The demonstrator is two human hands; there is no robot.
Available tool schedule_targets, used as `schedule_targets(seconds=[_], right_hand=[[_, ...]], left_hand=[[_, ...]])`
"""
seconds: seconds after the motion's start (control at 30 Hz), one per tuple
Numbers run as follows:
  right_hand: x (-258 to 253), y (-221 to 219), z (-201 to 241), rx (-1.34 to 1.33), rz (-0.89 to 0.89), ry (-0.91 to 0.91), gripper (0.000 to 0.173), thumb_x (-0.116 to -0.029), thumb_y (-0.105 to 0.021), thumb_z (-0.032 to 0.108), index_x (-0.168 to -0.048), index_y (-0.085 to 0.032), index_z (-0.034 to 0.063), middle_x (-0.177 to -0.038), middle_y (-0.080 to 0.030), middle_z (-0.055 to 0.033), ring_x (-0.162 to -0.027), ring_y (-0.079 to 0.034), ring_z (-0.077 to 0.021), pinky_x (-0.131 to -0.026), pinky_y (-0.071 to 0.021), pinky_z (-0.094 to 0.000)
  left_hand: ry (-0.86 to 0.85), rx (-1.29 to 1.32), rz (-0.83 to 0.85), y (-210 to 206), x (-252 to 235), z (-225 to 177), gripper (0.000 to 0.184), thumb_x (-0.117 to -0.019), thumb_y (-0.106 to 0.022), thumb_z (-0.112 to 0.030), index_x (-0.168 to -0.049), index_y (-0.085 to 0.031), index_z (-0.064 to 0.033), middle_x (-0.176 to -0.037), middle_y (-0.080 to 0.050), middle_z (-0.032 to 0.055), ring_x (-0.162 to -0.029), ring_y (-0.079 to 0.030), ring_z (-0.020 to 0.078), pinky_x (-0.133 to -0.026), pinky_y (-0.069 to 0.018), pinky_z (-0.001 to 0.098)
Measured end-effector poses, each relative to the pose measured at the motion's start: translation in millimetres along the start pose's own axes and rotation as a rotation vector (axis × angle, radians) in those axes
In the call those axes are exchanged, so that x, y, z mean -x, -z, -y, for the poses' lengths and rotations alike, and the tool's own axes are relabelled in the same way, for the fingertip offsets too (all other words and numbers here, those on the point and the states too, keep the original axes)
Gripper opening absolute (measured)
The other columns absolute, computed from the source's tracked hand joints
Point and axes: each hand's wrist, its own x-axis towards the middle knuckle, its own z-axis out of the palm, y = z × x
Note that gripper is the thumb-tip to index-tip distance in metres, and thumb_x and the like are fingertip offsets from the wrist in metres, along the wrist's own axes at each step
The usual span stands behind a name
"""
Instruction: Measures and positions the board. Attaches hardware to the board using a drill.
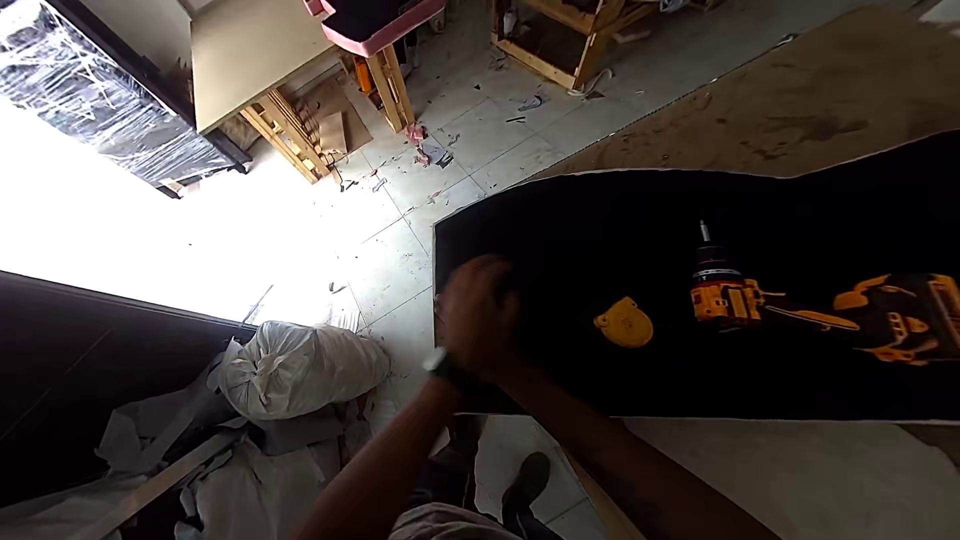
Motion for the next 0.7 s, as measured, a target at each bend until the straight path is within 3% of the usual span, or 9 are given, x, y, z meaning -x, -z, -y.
schedule_targets(seconds=[0.07, 0.13, 0.2, 0.27, 0.3, 0.33, 0.4, 0.63, 0.7], right_hand=[[0, 12, 2, 0.066, 0.081, -0.023, 0.067, -0.0945, -0.056, 0.067, -0.152, -0.050, 0.0331, -0.165, -0.035, 0.0148, -0.159, -0.010, -0.0213, -0.125, -0.0016, -0.0658], [1, 8, 0, 0.063, 0.094, -0.005, 0.068, -0.0952, -0.053, 0.068, -0.154, -0.048, 0.0352, -0.166, -0.031, 0.0186, -0.160, -0.006, -0.0197, -0.125, 0.0011, -0.0655], [-1, 5, 1, 0.071, 0.081, 0.010, 0.068, -0.0946, -0.050, 0.071, -0.152, -0.050, 0.0347, -0.166, -0.031, 0.0191, -0.160, -0.007, -0.0201, -0.125, 0.0007, -0.0652], [1, 6, 3, 0.080, 0.083, 0.006, 0.067, -0.0938, -0.052, 0.071, -0.151, -0.052, 0.0350, -0.165, -0.032, 0.0198, -0.160, -0.007, -0.0200, -0.125, 0.0009, -0.0648], [0, 8, 2, 0.091, 0.086, 0.003, 0.068, -0.0938, -0.051, 0.072, -0.151, -0.052, 0.0358, -0.165, -0.031, 0.0205, -0.160, -0.007, -0.0196, -0.125, 0.0008, -0.0645], [-1, 9, 2, 0.098, 0.091, 0.001, 0.068, -0.0941, -0.050, 0.073, -0.151, -0.052, 0.0361, -0.165, -0.031, 0.0209, -0.160, -0.007, -0.0195, -0.125, 0.0005, -0.0644], [-2, 9, 3, 0.096, 0.102, -0.003, 0.067, -0.0945, -0.049, 0.073, -0.151, -0.052, 0.0359, -0.165, -0.031, 0.0210, -0.160, -0.007, -0.0193, -0.125, 0.0005, -0.0643], [0, 9, 3, 0.098, 0.120, -0.013, 0.068, -0.0946, -0.052, 0.069, -0.153, -0.050, 0.0343, -0.166, -0.030, 0.0195, -0.160, -0.006, -0.0206, -0.125, 0.0016, -0.0649], [-1, 8, 2, 0.101, 0.112, -0.011, 0.068, -0.0944, -0.052, 0.069, -0.152, -0.050, 0.0344, -0.166, -0.030, 0.0193, -0.159, -0.007, -0.0203, -0.125, 0.0010, -0.0650]], left_hand=[[0.278, 0.006, -0.043, 34, 33, 76, 0.060, -0.0931, -0.069, -0.040, -0.144, -0.054, -0.0123, -0.149, -0.053, 0.0093, -0.138, -0.050, 0.0274, -0.112, -0.0456, 0.0526], [0.543, 0.117, 0.171, 36, 56, 123, 0.079, -0.0909, -0.071, -0.052, -0.154, -0.043, -0.0135, -0.147, -0.054, 0.0144, -0.130, -0.058, 0.0319, -0.105, -0.0508, 0.0573], [0.654, 0.249, 0.420, 23, 55, 136, 0.069, -0.0969, -0.064, -0.053, -0.150, -0.048, -0.0118, -0.132, -0.066, 0.0157, -0.116, -0.067, 0.0313, -0.098, -0.0547, 0.0560], [0.609, 0.045, 0.557, 16, 46, 127, 0.052, -0.1014, -0.052, -0.053, -0.129, -0.061, -0.0093, -0.103, -0.074, 0.0119, -0.097, -0.072, 0.0290, -0.089, -0.0564, 0.0562], [0.580, -0.088, 0.608, 17, 39, 122, 0.049, -0.1027, -0.046, -0.053, -0.115, -0.065, -0.0089, -0.096, -0.073, 0.0120, -0.094, -0.071, 0.0307, -0.086, -0.0555, 0.0584], [0.560, -0.187, 0.669, 20, 32, 118, 0.052, -0.1039, -0.041, -0.053, -0.105, -0.068, -0.0090, -0.093, -0.072, 0.0127, -0.094, -0.070, 0.0321, -0.084, -0.0540, 0.0601], [0.538, -0.264, 0.751, 22, 27, 119, 0.058, -0.1058, -0.035, -0.054, -0.094, -0.071, -0.0105, -0.088, -0.072, 0.0130, -0.087, -0.071, 0.0319, -0.079, -0.0540, 0.0605], [0.568, -0.216, 0.798, 16, 22, 129, 0.064, -0.1065, -0.031, -0.059, -0.095, -0.070, -0.0090, -0.082, -0.071, 0.0124, -0.077, -0.071, 0.0296, -0.076, -0.0555, 0.0571], [0.573, -0.276, 0.821, 18, 18, 123, 0.064, -0.1062, -0.031, -0.059, -0.095, -0.070, -0.0099, -0.085, -0.072, 0.0122, -0.081, -0.071, 0.0303, -0.077, -0.0545, 0.0587]])
